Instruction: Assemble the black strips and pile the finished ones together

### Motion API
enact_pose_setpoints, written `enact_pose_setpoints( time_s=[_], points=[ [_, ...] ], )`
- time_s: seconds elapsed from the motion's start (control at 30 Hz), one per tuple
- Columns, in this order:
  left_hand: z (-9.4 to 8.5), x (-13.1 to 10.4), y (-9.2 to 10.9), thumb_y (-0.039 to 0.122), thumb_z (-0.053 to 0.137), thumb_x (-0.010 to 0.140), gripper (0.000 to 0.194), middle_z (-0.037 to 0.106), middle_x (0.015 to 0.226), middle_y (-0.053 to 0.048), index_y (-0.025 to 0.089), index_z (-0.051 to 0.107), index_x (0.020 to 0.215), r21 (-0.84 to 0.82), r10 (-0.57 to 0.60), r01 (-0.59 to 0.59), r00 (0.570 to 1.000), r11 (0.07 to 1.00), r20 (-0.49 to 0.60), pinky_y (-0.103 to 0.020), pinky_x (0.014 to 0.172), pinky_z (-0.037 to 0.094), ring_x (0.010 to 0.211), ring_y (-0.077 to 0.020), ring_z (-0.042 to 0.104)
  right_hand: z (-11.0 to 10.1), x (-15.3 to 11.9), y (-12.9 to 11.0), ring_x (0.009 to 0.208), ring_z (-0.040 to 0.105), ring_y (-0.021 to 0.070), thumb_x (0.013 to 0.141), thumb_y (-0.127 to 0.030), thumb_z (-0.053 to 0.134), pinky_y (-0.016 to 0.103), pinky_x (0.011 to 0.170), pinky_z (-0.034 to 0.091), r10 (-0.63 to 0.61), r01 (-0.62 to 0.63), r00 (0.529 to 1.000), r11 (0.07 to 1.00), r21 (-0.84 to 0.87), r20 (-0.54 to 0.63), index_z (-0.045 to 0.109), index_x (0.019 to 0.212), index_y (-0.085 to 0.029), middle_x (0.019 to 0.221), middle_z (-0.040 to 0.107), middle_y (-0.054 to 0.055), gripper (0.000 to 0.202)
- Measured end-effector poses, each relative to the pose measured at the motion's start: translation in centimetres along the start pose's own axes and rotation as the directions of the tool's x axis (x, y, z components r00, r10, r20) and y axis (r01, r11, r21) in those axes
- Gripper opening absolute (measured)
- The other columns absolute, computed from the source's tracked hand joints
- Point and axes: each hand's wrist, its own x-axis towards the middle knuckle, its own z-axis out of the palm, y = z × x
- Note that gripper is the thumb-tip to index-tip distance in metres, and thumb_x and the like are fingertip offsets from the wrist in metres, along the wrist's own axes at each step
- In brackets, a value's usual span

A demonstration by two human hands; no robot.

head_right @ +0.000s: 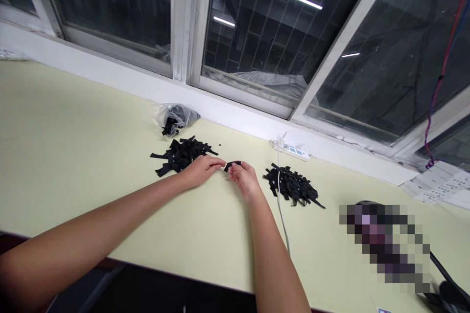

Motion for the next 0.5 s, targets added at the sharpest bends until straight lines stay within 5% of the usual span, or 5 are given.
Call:
enact_pose_setpoints(
  time_s=[0.5],
  points=[
    [0.26, 0.06, -1.05, 0.016, 0.062, 0.080, 0.018, 0.072, 0.084, -0.006, 0.015, 0.075, 0.093, 0.048, -0.086, 0.086, 0.996, 0.995, -0.009, -0.027, 0.072, 0.047, 0.075, -0.0171, 0.064, -0.06, 0.11, 0.12, 0.071, 0.065, 0.0139, 0.064, -0.029, 0.085, 0.023, 0.062, 0.053, 0.003, -0.003, 1.000, 1.000, -0.003, -0.010, 0.065, 0.081, -0.017, 0.074, 0.068, 0.003, 0.028]
  ],
)
